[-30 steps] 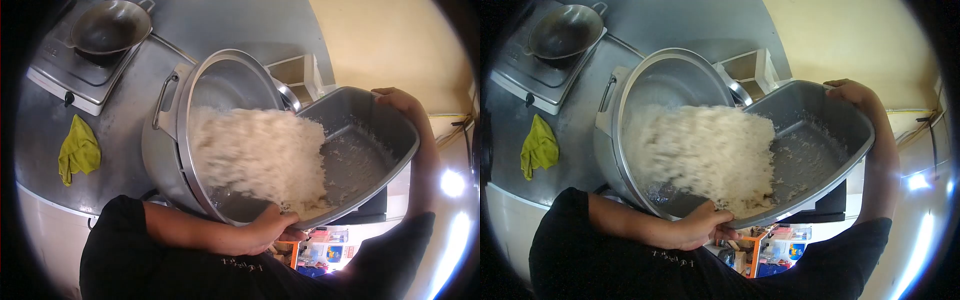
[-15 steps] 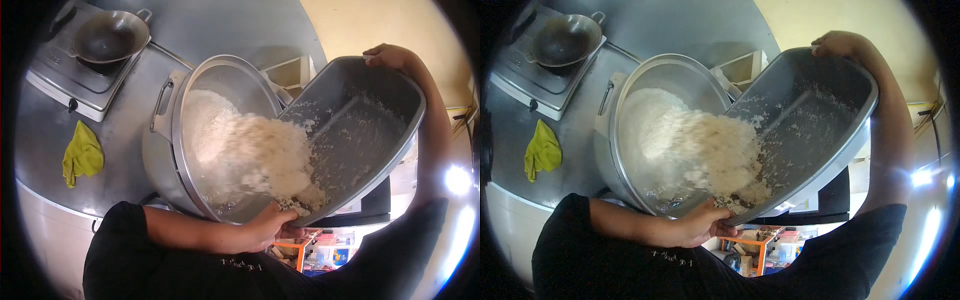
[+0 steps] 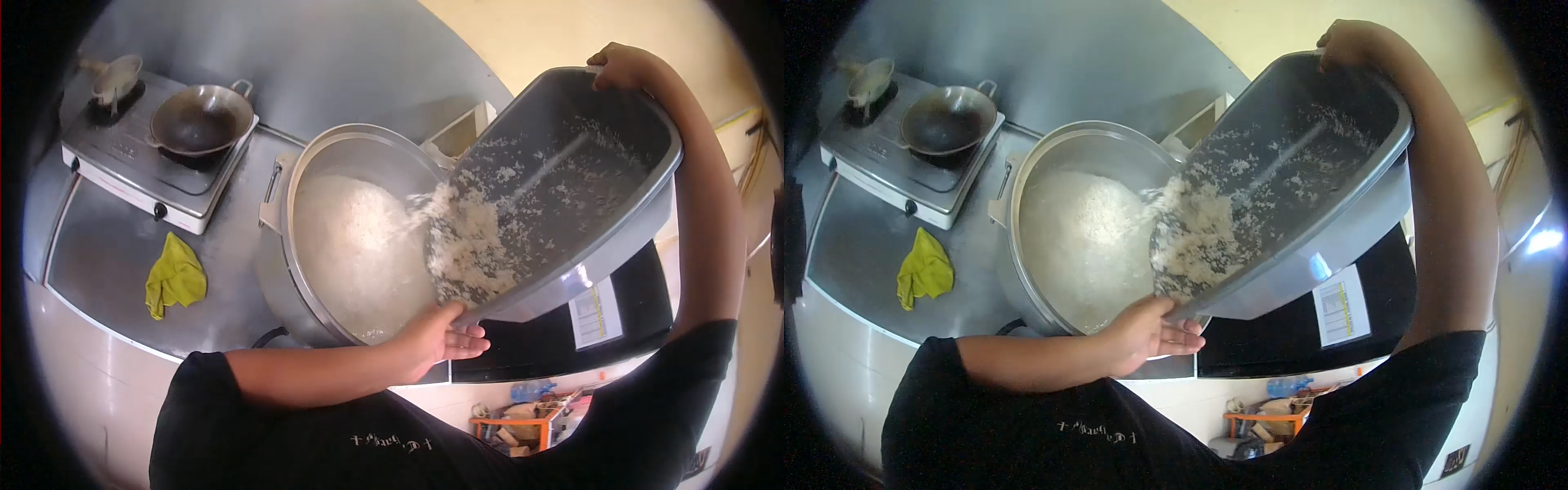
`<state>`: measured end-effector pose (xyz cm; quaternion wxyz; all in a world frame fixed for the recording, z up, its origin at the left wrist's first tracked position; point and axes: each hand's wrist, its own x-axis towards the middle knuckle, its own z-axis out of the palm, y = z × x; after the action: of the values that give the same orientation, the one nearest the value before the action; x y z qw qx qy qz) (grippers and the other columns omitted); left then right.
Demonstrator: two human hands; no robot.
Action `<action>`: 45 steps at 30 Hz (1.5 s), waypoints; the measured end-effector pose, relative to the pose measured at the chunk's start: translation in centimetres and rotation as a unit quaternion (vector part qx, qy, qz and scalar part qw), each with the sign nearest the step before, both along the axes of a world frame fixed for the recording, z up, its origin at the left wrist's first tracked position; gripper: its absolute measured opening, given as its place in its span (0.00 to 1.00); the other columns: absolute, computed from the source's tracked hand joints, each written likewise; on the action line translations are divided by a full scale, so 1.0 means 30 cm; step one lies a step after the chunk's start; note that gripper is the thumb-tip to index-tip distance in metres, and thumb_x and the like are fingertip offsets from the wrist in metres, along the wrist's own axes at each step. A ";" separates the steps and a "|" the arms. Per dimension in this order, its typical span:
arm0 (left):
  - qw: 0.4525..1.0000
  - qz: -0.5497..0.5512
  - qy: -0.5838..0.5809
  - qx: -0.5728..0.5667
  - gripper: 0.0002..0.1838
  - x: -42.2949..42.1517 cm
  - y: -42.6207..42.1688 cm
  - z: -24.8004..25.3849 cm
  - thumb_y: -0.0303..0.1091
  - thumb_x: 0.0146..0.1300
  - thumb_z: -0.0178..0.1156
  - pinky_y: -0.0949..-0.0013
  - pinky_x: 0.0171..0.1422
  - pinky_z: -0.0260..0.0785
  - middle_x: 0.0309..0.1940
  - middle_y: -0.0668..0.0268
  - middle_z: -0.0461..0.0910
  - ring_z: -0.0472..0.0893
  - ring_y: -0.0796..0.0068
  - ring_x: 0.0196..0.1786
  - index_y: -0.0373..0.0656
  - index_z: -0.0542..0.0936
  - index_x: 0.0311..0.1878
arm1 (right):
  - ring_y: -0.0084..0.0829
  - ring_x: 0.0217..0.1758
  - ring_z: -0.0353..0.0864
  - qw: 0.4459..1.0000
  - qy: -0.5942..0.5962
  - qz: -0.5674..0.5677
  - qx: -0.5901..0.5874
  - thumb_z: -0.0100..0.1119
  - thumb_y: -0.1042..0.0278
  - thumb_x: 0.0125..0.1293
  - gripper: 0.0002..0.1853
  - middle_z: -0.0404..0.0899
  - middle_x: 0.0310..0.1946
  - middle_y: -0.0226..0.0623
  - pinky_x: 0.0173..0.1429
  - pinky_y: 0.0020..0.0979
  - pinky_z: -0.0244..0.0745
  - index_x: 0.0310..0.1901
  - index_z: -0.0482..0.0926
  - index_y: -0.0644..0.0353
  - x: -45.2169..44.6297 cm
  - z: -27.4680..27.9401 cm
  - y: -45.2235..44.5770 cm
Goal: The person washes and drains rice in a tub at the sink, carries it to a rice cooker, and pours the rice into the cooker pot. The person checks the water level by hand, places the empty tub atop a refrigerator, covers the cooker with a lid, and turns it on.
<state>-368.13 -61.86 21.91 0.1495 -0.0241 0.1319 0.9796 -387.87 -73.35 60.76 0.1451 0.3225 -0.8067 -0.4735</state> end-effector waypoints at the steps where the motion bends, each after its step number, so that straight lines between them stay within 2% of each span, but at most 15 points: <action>1: 0.998 -0.010 0.008 -0.063 0.31 0.025 -0.021 0.015 0.53 0.78 0.32 0.53 0.60 0.77 0.46 0.50 0.79 0.84 0.53 0.47 0.32 0.63 0.63 | 0.45 0.53 0.83 0.999 -0.008 -0.003 -0.041 0.65 0.61 0.49 0.34 0.83 0.51 0.51 0.60 0.38 0.74 0.61 0.77 0.63 0.008 0.016 0.054; 5: 0.976 -0.082 0.005 -0.200 0.42 0.146 -0.134 0.072 0.64 0.74 0.33 0.60 0.52 0.80 0.49 0.44 0.80 0.85 0.55 0.42 0.30 0.58 0.70 | 0.45 0.50 0.84 0.986 -0.023 0.066 -0.151 0.63 0.63 0.49 0.32 0.83 0.49 0.53 0.59 0.37 0.75 0.59 0.78 0.64 -0.004 0.059 0.286; 7: 0.944 -0.083 0.033 -0.319 0.47 0.154 -0.187 0.062 0.67 0.72 0.20 0.57 0.50 0.81 0.45 0.43 0.83 0.86 0.53 0.39 0.29 0.60 0.71 | 0.46 0.50 0.84 0.971 -0.046 0.078 -0.220 0.62 0.64 0.50 0.31 0.83 0.49 0.54 0.59 0.37 0.75 0.59 0.78 0.65 -0.010 0.044 0.382; 11: 0.805 0.022 0.099 -0.584 0.37 -0.050 -0.375 -0.079 0.60 0.74 0.38 0.55 0.54 0.78 0.44 0.48 0.85 0.86 0.48 0.40 0.33 0.70 0.67 | 0.46 0.51 0.84 0.937 -0.063 0.177 -0.295 0.61 0.64 0.51 0.31 0.83 0.49 0.54 0.59 0.37 0.74 0.59 0.78 0.65 -0.031 -0.019 0.526; 12: 0.468 0.153 0.219 -0.842 0.32 -0.070 -0.410 -0.148 0.55 0.73 0.42 0.50 0.62 0.71 0.50 0.46 0.82 0.82 0.45 0.49 0.38 0.71 0.67 | 0.46 0.51 0.84 0.933 -0.063 0.176 -0.308 0.61 0.64 0.51 0.31 0.83 0.49 0.54 0.59 0.37 0.74 0.59 0.78 0.65 -0.031 -0.048 0.549; 14: 0.024 0.249 0.304 -0.919 0.28 -0.038 -0.407 -0.104 0.50 0.72 0.45 0.45 0.70 0.63 0.56 0.43 0.79 0.78 0.42 0.59 0.43 0.72 0.67 | 0.48 0.53 0.83 0.910 -0.015 0.229 -0.346 0.61 0.64 0.51 0.32 0.82 0.50 0.54 0.60 0.39 0.75 0.61 0.76 0.62 -0.001 -0.094 0.570; 16: 0.049 0.092 0.175 -0.979 0.31 -0.017 -0.381 -0.015 0.44 0.66 0.53 0.38 0.79 0.39 0.75 0.45 0.55 0.54 0.46 0.78 0.53 0.66 0.73 | 0.49 0.52 0.82 0.895 -0.004 0.247 -0.372 0.62 0.64 0.52 0.30 0.82 0.49 0.54 0.59 0.40 0.75 0.59 0.77 0.62 0.045 -0.147 0.612; 21: 0.017 0.014 0.162 -0.986 0.38 -0.022 -0.427 0.097 0.39 0.63 0.58 0.41 0.80 0.35 0.78 0.49 0.42 0.45 0.48 0.80 0.52 0.58 0.76 | 0.56 0.49 0.83 0.882 0.044 0.240 -0.404 0.67 0.59 0.61 0.32 0.76 0.61 0.46 0.50 0.55 0.81 0.65 0.69 0.52 0.095 -0.263 0.748; 23: 0.005 -0.003 0.158 -0.987 0.40 -0.037 -0.464 0.115 0.37 0.63 0.59 0.41 0.80 0.34 0.79 0.50 0.38 0.43 0.48 0.81 0.52 0.56 0.77 | 0.53 0.48 0.82 0.835 0.064 0.257 -0.482 0.64 0.64 0.55 0.22 0.83 0.40 0.56 0.52 0.46 0.76 0.51 0.77 0.64 0.173 -0.323 0.808; 26: 0.080 0.279 0.143 -0.946 0.32 -0.069 -0.525 0.108 0.41 0.68 0.55 0.55 0.80 0.45 0.74 0.45 0.58 0.56 0.50 0.77 0.46 0.63 0.74 | 0.56 0.40 0.81 0.793 0.062 0.263 -0.547 0.67 0.66 0.55 0.18 0.81 0.32 0.55 0.44 0.50 0.75 0.44 0.73 0.64 0.241 -0.475 0.942; 28: 0.427 0.435 0.156 -0.777 0.30 -0.149 -0.601 0.122 0.49 0.73 0.51 0.62 0.77 0.50 0.67 0.46 0.70 0.65 0.53 0.73 0.40 0.68 0.70 | 0.56 0.36 0.81 0.771 0.056 0.288 -0.566 0.69 0.68 0.53 0.19 0.80 0.29 0.54 0.40 0.49 0.74 0.44 0.72 0.63 0.262 -0.569 1.005; 29: 0.423 0.436 0.156 -0.779 0.30 -0.144 -0.575 0.170 0.49 0.73 0.51 0.62 0.77 0.50 0.67 0.46 0.70 0.65 0.53 0.73 0.40 0.68 0.70 | 0.56 0.32 0.81 0.744 0.054 0.316 -0.585 0.70 0.71 0.51 0.20 0.79 0.26 0.53 0.36 0.47 0.74 0.44 0.71 0.61 0.274 -0.618 1.032; 31: 0.555 0.412 0.170 -0.703 0.38 -0.116 -0.500 0.249 0.62 0.71 0.47 0.59 0.77 0.50 0.68 0.48 0.69 0.64 0.55 0.74 0.35 0.69 0.69 | 0.52 0.30 0.81 0.723 0.056 0.347 -0.594 0.71 0.72 0.48 0.20 0.78 0.25 0.47 0.34 0.45 0.74 0.41 0.71 0.60 0.322 -0.738 1.079; 37: 0.653 0.261 0.070 -0.708 0.46 -0.078 -0.346 0.389 0.71 0.69 0.37 0.61 0.76 0.52 0.71 0.52 0.66 0.63 0.58 0.74 0.35 0.67 0.70 | 0.38 0.19 0.73 0.652 0.066 0.499 -0.567 0.69 0.75 0.39 0.15 0.71 0.17 0.35 0.24 0.36 0.66 0.29 0.74 0.56 0.313 -0.869 1.061; 45: 0.744 0.316 0.141 -0.571 0.36 -0.049 -0.335 0.117 0.60 0.74 0.41 0.59 0.81 0.38 0.78 0.61 0.51 0.48 0.64 0.80 0.48 0.57 0.77 | 0.25 0.19 0.70 0.629 -0.052 0.591 -0.502 0.59 0.69 0.44 0.04 0.69 0.18 0.26 0.23 0.28 0.61 0.24 0.75 0.54 0.402 -1.179 1.133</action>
<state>-369.60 -71.93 25.43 -0.2306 -0.0070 0.6714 0.7043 -375.80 -39.35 25.40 0.4910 0.6315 -0.5621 0.2102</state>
